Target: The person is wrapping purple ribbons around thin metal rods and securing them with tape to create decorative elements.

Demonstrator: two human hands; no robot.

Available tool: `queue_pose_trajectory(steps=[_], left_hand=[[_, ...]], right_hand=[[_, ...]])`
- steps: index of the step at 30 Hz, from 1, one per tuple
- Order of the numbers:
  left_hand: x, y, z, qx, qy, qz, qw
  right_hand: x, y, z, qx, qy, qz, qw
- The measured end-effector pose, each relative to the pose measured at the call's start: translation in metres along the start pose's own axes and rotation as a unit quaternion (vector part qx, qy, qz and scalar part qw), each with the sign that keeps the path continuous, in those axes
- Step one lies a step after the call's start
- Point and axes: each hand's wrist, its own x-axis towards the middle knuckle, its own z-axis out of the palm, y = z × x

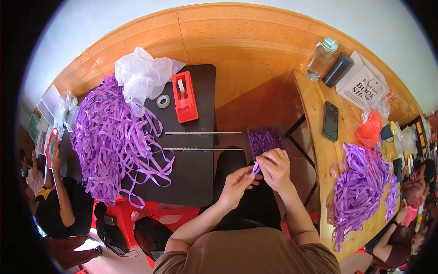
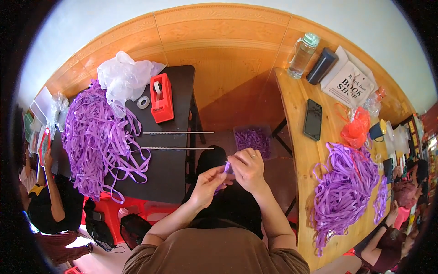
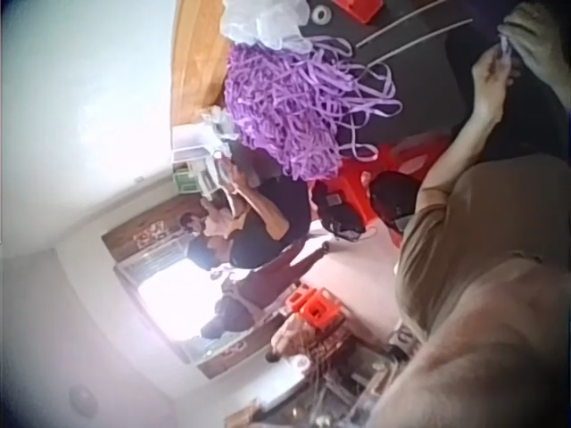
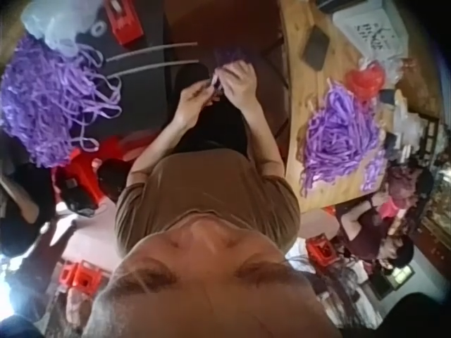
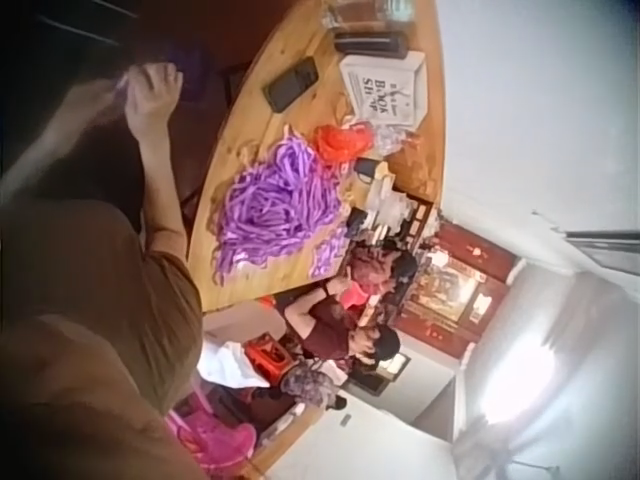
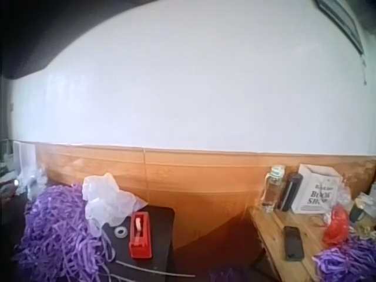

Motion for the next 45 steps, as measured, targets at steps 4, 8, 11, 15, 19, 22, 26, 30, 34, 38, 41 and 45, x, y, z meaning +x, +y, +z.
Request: queue_pose_trajectory(steps=[4,8,11,15,19,22,26,30,34,38,41,45], left_hand=[[0.000,0.004,-0.004,0.040,-0.061,0.025,0.997],[-0.017,0.031,0.008,-0.007,-0.099,0.028,0.995],[-0.030,0.066,0.014,-0.049,-0.138,0.030,0.989],[-0.044,0.105,0.009,-0.088,-0.185,0.055,0.977],[-0.057,0.124,0.004,-0.110,-0.208,0.063,0.970],[-0.061,0.131,0.003,-0.123,-0.220,0.062,0.966],[-0.062,0.134,0.002,-0.120,-0.177,0.111,0.971],[-0.045,0.148,-0.005,-0.124,-0.088,0.166,0.974],[-0.032,0.147,-0.013,-0.068,-0.053,0.198,0.976],[-0.023,0.141,-0.017,-0.008,-0.093,0.197,0.976],[-0.019,0.137,-0.021,0.058,-0.090,0.212,0.971],[-0.014,0.135,-0.019,0.129,-0.083,0.250,0.956]], right_hand=[[0.000,-0.003,0.003,0.015,0.009,-0.005,1.000],[-0.014,0.008,0.016,0.047,0.037,0.046,0.997],[-0.038,0.025,0.038,0.118,0.068,0.135,0.981],[-0.059,0.029,0.055,0.255,0.078,0.261,0.928],[-0.069,0.024,0.060,0.351,0.075,0.358,0.862],[-0.073,0.024,0.066,0.400,0.111,0.398,0.818],[-0.079,0.022,0.073,0.391,0.087,0.422,0.813],[-0.078,0.006,0.057,0.318,-0.018,0.424,0.848],[-0.086,-0.008,0.046,0.386,-0.102,0.443,0.803],[-0.096,-0.010,0.038,0.389,-0.176,0.445,0.787],[-0.076,-0.023,0.021,0.363,-0.212,0.430,0.799],[-0.074,-0.027,0.017,0.410,-0.205,0.443,0.770]])
